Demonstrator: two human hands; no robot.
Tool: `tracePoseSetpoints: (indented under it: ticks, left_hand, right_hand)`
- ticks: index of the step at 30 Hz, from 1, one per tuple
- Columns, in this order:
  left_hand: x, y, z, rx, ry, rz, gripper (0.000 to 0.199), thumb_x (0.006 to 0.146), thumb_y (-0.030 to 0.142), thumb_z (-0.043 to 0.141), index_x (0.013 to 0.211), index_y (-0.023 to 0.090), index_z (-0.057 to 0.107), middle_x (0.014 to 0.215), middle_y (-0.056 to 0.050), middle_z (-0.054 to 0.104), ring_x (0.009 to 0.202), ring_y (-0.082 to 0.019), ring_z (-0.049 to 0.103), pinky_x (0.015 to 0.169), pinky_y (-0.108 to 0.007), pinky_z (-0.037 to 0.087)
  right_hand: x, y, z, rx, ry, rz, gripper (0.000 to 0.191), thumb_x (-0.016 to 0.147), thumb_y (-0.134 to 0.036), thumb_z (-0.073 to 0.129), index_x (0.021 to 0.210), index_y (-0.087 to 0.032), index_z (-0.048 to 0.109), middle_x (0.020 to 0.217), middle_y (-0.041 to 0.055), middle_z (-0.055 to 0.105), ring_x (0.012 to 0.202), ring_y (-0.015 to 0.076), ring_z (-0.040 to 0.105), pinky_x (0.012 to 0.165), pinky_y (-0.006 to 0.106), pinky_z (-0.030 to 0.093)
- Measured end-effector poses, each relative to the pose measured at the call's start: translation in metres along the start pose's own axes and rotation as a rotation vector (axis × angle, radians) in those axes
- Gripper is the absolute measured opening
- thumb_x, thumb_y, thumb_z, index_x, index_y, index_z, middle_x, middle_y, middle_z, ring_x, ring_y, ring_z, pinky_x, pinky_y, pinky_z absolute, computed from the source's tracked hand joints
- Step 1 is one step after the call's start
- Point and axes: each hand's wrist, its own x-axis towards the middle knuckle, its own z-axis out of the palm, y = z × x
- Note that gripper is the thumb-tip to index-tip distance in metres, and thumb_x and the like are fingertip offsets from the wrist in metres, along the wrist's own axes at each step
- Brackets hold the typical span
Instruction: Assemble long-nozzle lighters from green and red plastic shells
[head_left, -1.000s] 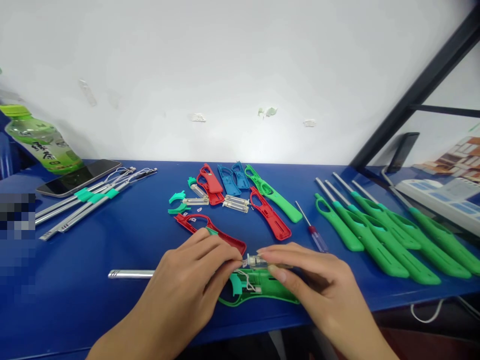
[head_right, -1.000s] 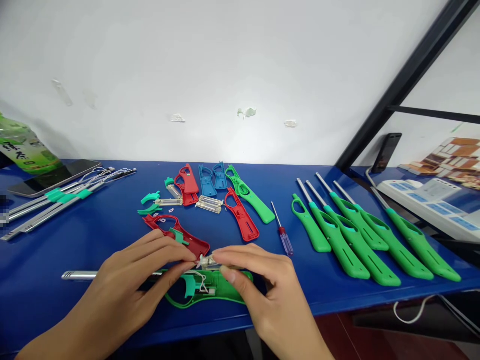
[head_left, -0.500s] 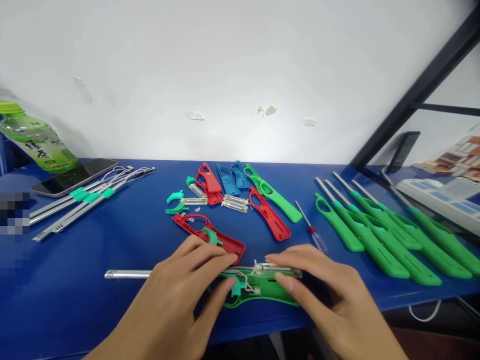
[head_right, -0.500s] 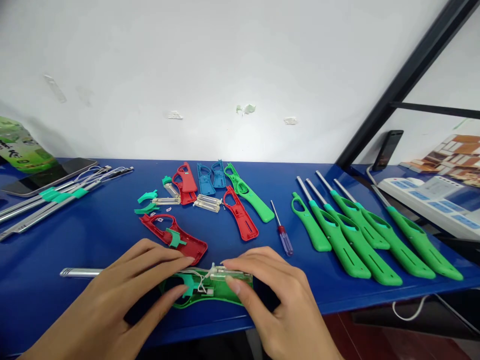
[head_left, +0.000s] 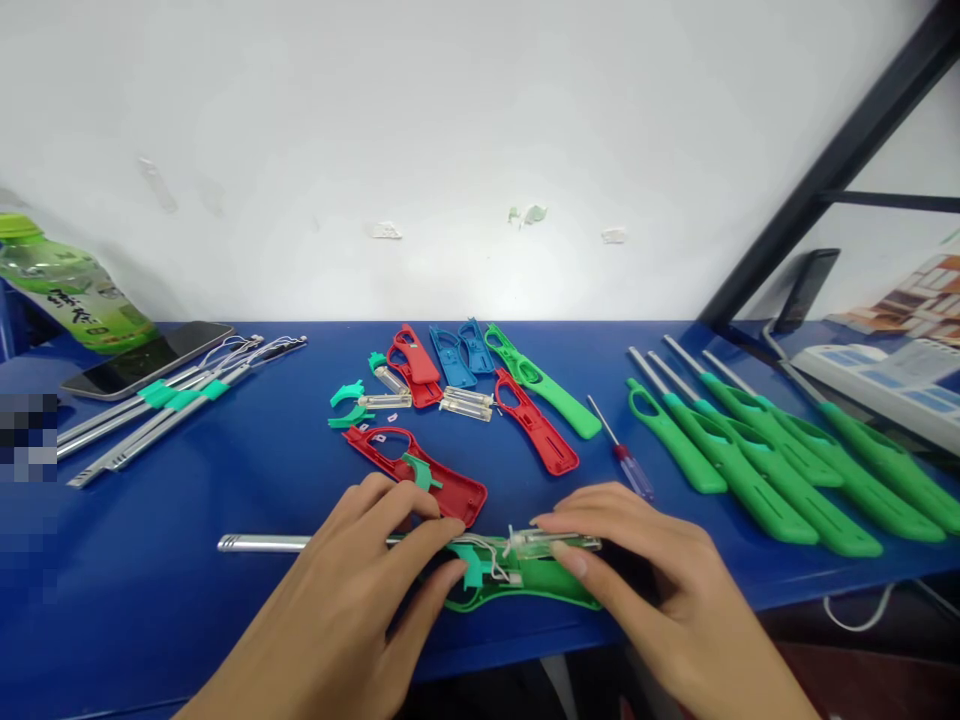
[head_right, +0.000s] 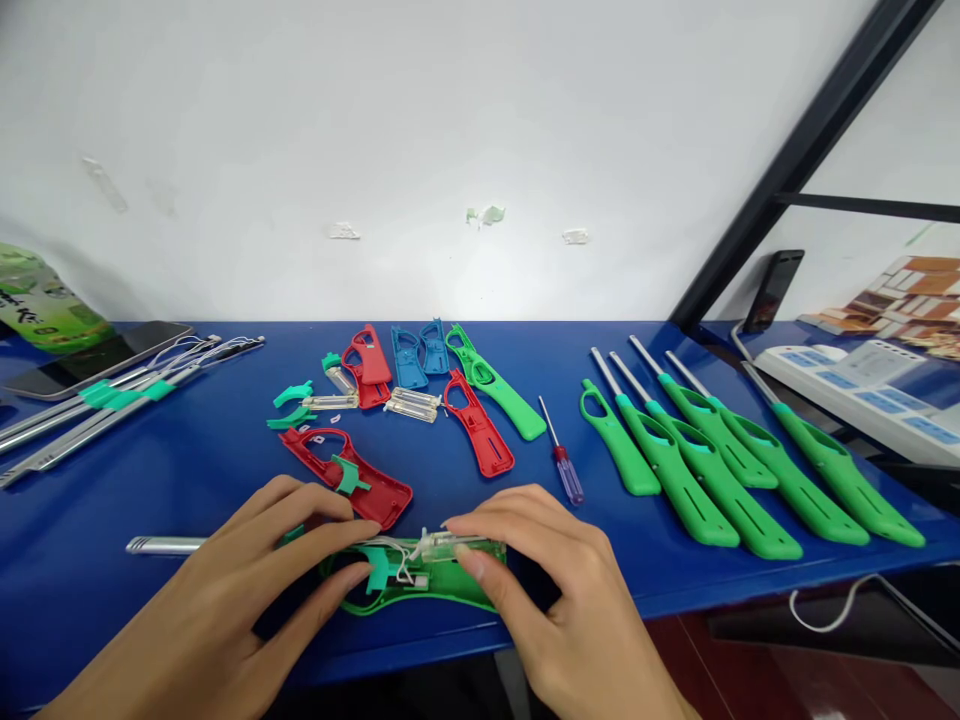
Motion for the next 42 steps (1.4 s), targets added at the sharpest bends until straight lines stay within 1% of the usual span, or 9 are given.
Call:
tracePoseSetpoints:
  ticks: [4,8,13,19,24,27,33,37,42]
  left_hand:
    - [0.002,0.001,0.000,0.004,0.011,0.005,0.027,0.110,0.009,0.053,0.119,0.026,0.072,0.110,-0.002,0.076,0.096,-0.022,0.065,0.090,-0.037,0.055]
    - [0.003,0.001,0.001,0.010,0.007,0.036,0.029,0.109,0.006,0.052,0.116,0.024,0.073,0.109,-0.002,0.076,0.095,-0.023,0.064,0.089,-0.037,0.054]
    - [-0.001,0.002,0.001,0.064,0.006,0.057,0.032,0.105,0.003,0.052,0.117,0.022,0.075,0.108,-0.004,0.076,0.090,-0.023,0.062,0.081,-0.036,0.054]
    - [-0.005,0.000,-0.001,0.089,-0.030,0.071,0.041,0.100,-0.002,0.053,0.124,0.021,0.076,0.108,-0.005,0.077,0.093,-0.023,0.064,0.083,-0.035,0.058]
    - [-0.005,-0.001,-0.002,0.103,-0.069,0.100,0.046,0.100,-0.003,0.050,0.129,0.021,0.077,0.110,-0.006,0.078,0.093,-0.022,0.068,0.085,-0.034,0.060]
    - [-0.003,0.000,-0.003,0.114,-0.056,0.101,0.048,0.098,-0.004,0.049,0.127,0.022,0.077,0.109,-0.005,0.078,0.088,-0.021,0.068,0.083,-0.033,0.060]
    - [-0.002,0.001,-0.004,0.141,-0.023,0.109,0.048,0.095,-0.004,0.050,0.125,0.023,0.077,0.109,-0.003,0.080,0.088,-0.020,0.070,0.082,-0.034,0.057]
    - [-0.002,0.001,-0.004,0.144,-0.013,0.100,0.048,0.095,-0.004,0.050,0.126,0.023,0.076,0.107,-0.002,0.080,0.088,-0.021,0.070,0.081,-0.034,0.055]
    - [-0.002,0.001,-0.001,0.109,-0.019,0.088,0.048,0.095,-0.005,0.050,0.123,0.024,0.074,0.107,-0.002,0.078,0.088,-0.021,0.067,0.082,-0.035,0.055]
  right_hand:
    - [0.000,0.001,0.000,0.006,-0.009,-0.001,0.017,0.109,-0.029,0.071,0.117,-0.038,0.083,0.113,-0.0030,0.084,0.107,0.0169,0.079,0.094,0.027,0.063]
    - [0.000,0.000,0.000,0.001,-0.019,0.012,0.018,0.110,-0.027,0.069,0.118,-0.036,0.082,0.114,-0.0009,0.083,0.108,0.0187,0.079,0.095,0.030,0.063]
    - [0.000,-0.002,-0.001,-0.033,-0.035,-0.024,0.020,0.111,-0.023,0.066,0.118,-0.034,0.081,0.113,-0.0010,0.084,0.106,0.0178,0.078,0.093,0.028,0.063]
    - [-0.003,-0.004,-0.004,-0.074,-0.047,-0.045,0.020,0.111,-0.024,0.066,0.117,-0.034,0.082,0.112,-0.0026,0.083,0.104,0.0158,0.078,0.090,0.024,0.063]
    - [-0.003,-0.006,-0.006,-0.093,-0.060,-0.085,0.029,0.109,-0.021,0.069,0.127,-0.039,0.083,0.114,-0.0041,0.084,0.104,0.0156,0.077,0.090,0.024,0.064]
    - [-0.003,-0.007,-0.006,-0.107,-0.062,-0.095,0.029,0.109,-0.023,0.070,0.128,-0.039,0.084,0.114,-0.0019,0.085,0.101,0.0179,0.079,0.087,0.027,0.066]
    - [-0.003,-0.009,-0.008,-0.172,-0.083,-0.104,0.034,0.108,-0.019,0.069,0.131,-0.039,0.084,0.117,-0.0001,0.085,0.099,0.0206,0.080,0.084,0.030,0.068]
    - [-0.003,-0.010,-0.009,-0.182,-0.093,-0.086,0.031,0.107,-0.023,0.072,0.129,-0.041,0.085,0.115,-0.0004,0.085,0.098,0.0213,0.081,0.085,0.030,0.069]
    - [-0.005,-0.007,-0.010,-0.164,-0.109,-0.049,0.029,0.107,-0.027,0.074,0.130,-0.042,0.085,0.119,-0.0015,0.084,0.104,0.0196,0.080,0.089,0.027,0.068]
